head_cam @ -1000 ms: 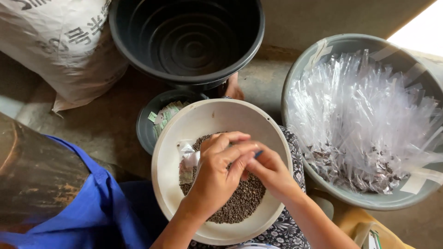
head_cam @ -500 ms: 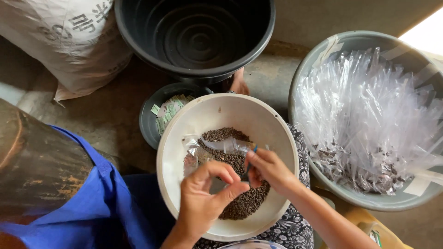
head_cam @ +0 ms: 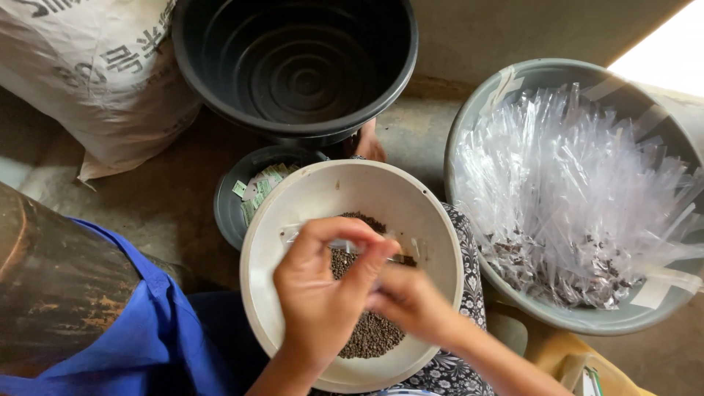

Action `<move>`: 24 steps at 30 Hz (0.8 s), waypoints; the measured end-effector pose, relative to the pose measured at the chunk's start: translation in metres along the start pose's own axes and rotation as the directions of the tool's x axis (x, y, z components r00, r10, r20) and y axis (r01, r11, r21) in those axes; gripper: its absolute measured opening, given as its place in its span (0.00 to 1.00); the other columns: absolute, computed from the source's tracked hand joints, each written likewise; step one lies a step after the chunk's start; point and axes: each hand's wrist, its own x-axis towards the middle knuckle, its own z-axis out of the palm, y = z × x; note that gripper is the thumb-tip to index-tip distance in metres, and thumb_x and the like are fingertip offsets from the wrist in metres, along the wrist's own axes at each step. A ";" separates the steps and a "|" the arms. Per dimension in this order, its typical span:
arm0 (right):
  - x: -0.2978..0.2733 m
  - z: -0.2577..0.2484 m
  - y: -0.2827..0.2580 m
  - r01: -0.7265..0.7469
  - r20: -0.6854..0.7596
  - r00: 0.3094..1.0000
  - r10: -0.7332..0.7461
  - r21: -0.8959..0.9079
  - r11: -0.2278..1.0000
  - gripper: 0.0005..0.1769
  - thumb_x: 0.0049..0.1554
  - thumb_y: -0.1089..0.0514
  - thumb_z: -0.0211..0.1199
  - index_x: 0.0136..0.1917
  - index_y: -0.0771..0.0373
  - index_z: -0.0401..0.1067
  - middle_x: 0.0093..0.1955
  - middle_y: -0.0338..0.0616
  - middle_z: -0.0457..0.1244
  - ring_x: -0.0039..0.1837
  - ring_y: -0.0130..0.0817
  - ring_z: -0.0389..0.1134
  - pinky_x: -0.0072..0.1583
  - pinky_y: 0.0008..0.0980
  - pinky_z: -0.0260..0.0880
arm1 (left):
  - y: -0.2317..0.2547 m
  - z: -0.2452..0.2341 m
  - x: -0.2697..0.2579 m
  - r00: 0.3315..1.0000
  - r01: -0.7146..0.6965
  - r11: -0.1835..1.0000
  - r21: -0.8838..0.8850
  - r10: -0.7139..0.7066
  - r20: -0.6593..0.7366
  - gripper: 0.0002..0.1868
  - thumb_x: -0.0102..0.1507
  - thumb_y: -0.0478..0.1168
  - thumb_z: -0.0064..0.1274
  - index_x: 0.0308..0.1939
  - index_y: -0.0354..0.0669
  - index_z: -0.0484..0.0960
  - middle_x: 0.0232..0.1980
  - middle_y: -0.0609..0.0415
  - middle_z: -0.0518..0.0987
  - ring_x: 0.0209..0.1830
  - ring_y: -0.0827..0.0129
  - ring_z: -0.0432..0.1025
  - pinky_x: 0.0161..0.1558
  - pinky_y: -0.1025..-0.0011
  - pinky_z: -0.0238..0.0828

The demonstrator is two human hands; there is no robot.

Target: A person is manually packaging food pellets into small plastic bags using a spoon and a funnel to transfer them from a large bowl.

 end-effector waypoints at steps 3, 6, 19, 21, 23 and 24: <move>-0.009 0.004 0.033 -0.145 0.050 0.987 0.150 -0.096 0.985 0.16 0.63 0.49 0.59 0.53 0.65 0.73 0.49 0.49 0.67 0.48 0.39 0.69 0.48 0.34 0.73 | 0.017 -0.008 0.009 0.996 -0.084 0.988 0.131 0.078 0.052 0.11 0.59 0.32 0.66 0.40 0.42 0.78 0.36 0.55 0.81 0.37 0.74 0.77 0.49 0.77 0.74; -0.009 -0.014 0.018 0.065 -0.194 0.979 -0.057 0.035 0.997 0.20 0.64 0.51 0.58 0.64 0.66 0.66 0.56 0.47 0.63 0.62 0.39 0.66 0.64 0.38 0.69 | -0.011 -0.002 0.003 0.956 0.006 0.992 0.127 -0.043 0.289 0.08 0.61 0.35 0.63 0.41 0.42 0.79 0.38 0.55 0.81 0.39 0.72 0.75 0.48 0.74 0.74; -0.020 -0.026 -0.017 -0.047 -0.159 0.987 0.022 -0.155 0.987 0.16 0.53 0.75 0.59 0.49 0.61 0.79 0.50 0.44 0.74 0.52 0.35 0.77 0.53 0.29 0.78 | -0.119 -0.033 -0.011 0.984 -0.125 0.699 0.704 -0.004 0.179 0.06 0.67 0.40 0.51 0.43 0.49 0.85 0.35 0.62 0.83 0.36 0.71 0.71 0.53 0.67 0.57; -0.020 -0.013 -0.023 0.084 0.071 0.994 -0.081 -0.042 0.996 0.27 0.50 0.82 0.48 0.55 0.64 0.76 0.57 0.52 0.61 0.57 0.45 0.70 0.56 0.37 0.71 | -0.114 -0.025 -0.018 0.959 0.003 0.808 0.590 -0.170 0.228 0.12 0.64 0.36 0.51 0.49 0.39 0.84 0.47 0.51 0.87 0.46 0.67 0.80 0.57 0.64 0.72; -0.009 -0.018 -0.016 0.067 -0.159 0.984 -0.081 -0.094 0.993 0.11 0.57 0.68 0.51 0.50 0.62 0.73 0.58 0.53 0.62 0.62 0.46 0.66 0.61 0.42 0.68 | -0.115 -0.019 -0.033 0.948 -0.100 0.806 0.584 -0.100 0.301 0.14 0.60 0.30 0.54 0.49 0.41 0.84 0.47 0.53 0.87 0.46 0.69 0.80 0.56 0.66 0.66; -0.004 -0.020 -0.013 0.038 -0.381 0.921 -0.087 -0.136 0.990 0.11 0.65 0.53 0.54 0.45 0.60 0.70 0.59 0.53 0.63 0.68 0.48 0.63 0.66 0.46 0.65 | -0.114 -0.016 -0.041 0.927 -0.200 0.795 0.572 -0.036 0.374 0.19 0.57 0.23 0.57 0.49 0.43 0.84 0.46 0.55 0.88 0.46 0.70 0.80 0.55 0.69 0.60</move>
